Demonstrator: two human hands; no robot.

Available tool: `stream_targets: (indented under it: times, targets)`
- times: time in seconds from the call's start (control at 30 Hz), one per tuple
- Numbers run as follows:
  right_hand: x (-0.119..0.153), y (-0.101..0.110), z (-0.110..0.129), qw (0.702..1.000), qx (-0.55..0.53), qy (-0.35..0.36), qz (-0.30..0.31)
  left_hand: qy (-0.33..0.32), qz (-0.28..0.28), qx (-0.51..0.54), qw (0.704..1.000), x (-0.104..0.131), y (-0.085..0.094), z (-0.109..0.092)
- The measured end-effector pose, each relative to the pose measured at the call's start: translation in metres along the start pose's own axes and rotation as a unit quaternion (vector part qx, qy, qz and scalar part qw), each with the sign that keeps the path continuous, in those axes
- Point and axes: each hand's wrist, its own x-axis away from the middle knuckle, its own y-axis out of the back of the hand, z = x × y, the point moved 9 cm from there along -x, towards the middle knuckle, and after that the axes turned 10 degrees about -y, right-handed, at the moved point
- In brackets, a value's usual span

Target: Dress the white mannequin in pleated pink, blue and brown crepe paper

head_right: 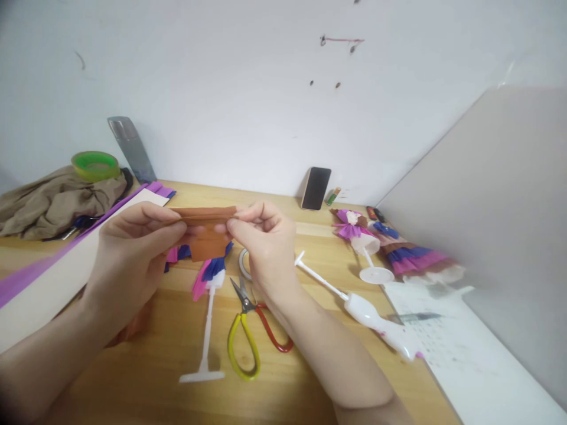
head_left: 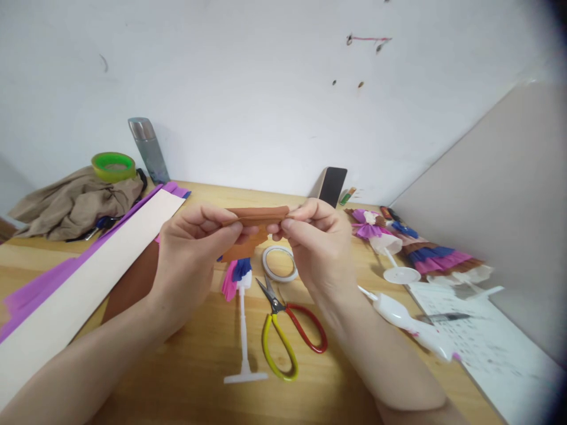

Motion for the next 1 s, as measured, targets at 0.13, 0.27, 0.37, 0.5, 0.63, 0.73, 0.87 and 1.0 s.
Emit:
stream_targets:
  times: [0.13,0.27,0.37,0.5,0.63,0.73,0.87,1.0]
  targets:
    - [-0.001,0.001,0.001,1.0,-0.007,-0.002,-0.001,0.006,0.011,0.013,1.0,-0.002,-0.001,0.002]
    - [-0.003,-0.002,0.0,1.0,-0.004,-0.02,0.024,0.013,0.025,0.027,0.999,-0.004,-0.002,0.004]
    - [-0.004,-0.006,-0.002,0.998,-0.003,-0.025,0.053,0.011,0.026,0.03,0.999,-0.004,-0.002,0.003]
    - [-0.003,-0.007,-0.004,0.997,-0.003,-0.023,0.069,0.008,0.022,0.016,1.0,-0.003,-0.002,0.001]
    - [-0.001,-0.004,-0.001,0.998,0.037,0.005,0.052,0.007,0.022,0.007,1.0,-0.002,0.001,0.001]
    - [0.0,-0.002,0.002,0.996,0.076,0.021,0.035,0.005,0.021,0.005,1.0,-0.002,0.002,0.001]
    - [0.001,0.0,0.006,0.994,0.104,0.042,0.012,-0.002,0.016,-0.003,1.0,-0.003,0.005,-0.002]
    - [0.002,0.0,0.007,0.992,0.114,0.048,-0.001,-0.011,0.017,-0.023,1.0,-0.003,0.004,-0.006]
